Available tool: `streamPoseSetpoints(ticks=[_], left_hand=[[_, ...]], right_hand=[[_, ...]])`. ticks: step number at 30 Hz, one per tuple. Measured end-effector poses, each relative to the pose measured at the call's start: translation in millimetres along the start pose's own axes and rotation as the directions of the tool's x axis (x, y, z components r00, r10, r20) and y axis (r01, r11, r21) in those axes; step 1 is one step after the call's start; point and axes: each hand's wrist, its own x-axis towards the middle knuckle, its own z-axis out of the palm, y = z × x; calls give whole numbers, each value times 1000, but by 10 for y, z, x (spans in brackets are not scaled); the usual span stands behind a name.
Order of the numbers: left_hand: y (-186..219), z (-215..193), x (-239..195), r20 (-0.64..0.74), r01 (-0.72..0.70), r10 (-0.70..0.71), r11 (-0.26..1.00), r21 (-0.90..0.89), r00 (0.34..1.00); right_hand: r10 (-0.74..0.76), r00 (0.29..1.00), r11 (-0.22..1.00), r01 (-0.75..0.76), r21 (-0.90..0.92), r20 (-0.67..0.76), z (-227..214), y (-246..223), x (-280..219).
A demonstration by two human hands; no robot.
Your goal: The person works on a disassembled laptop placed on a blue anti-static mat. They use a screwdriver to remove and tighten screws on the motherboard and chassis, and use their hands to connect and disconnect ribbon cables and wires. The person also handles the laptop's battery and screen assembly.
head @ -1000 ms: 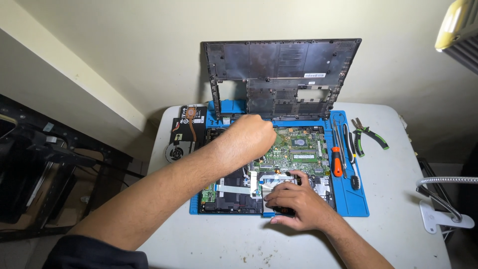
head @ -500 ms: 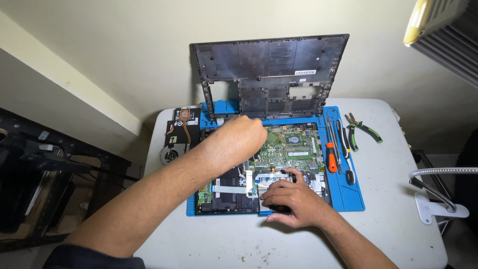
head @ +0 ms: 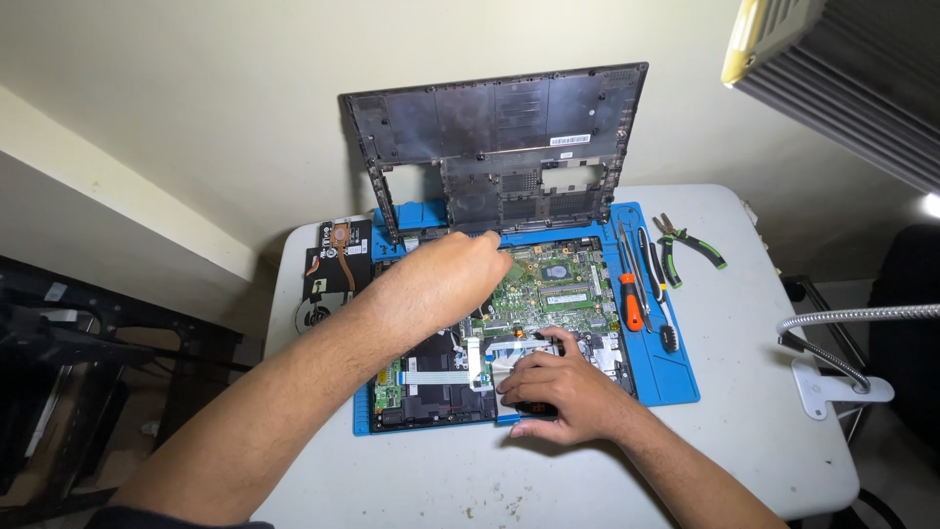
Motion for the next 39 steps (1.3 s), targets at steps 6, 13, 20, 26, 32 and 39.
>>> streamPoseSetpoints(ticks=[6,13,20,26,32,39], left_hand=[[103,-55,37,33,63,-67,993,103,997],[80,1,-2,-40,16,-15,1000,11,999],[123,-169,-181,-242,-17,9,999,-33,970],[71,-22,-167,-291,39,-50,998,-43,955],[-157,-276,-651,-295,118,-181,969,-219,938],[20,-89,-1217,-323,143,-457,731,-667,829]], right_hand=[[-20,999,1000,20,-14,-26,-1,-4,8],[-17,1000,1000,17,-10,-22,-11,-12,8],[141,990,988,-140,-63,16,-22,-104,64],[149,989,987,-146,-67,28,-34,-121,73],[150,988,988,-151,-30,-24,-25,-103,34],[207,924,978,-183,102,-323,204,149,-94]])
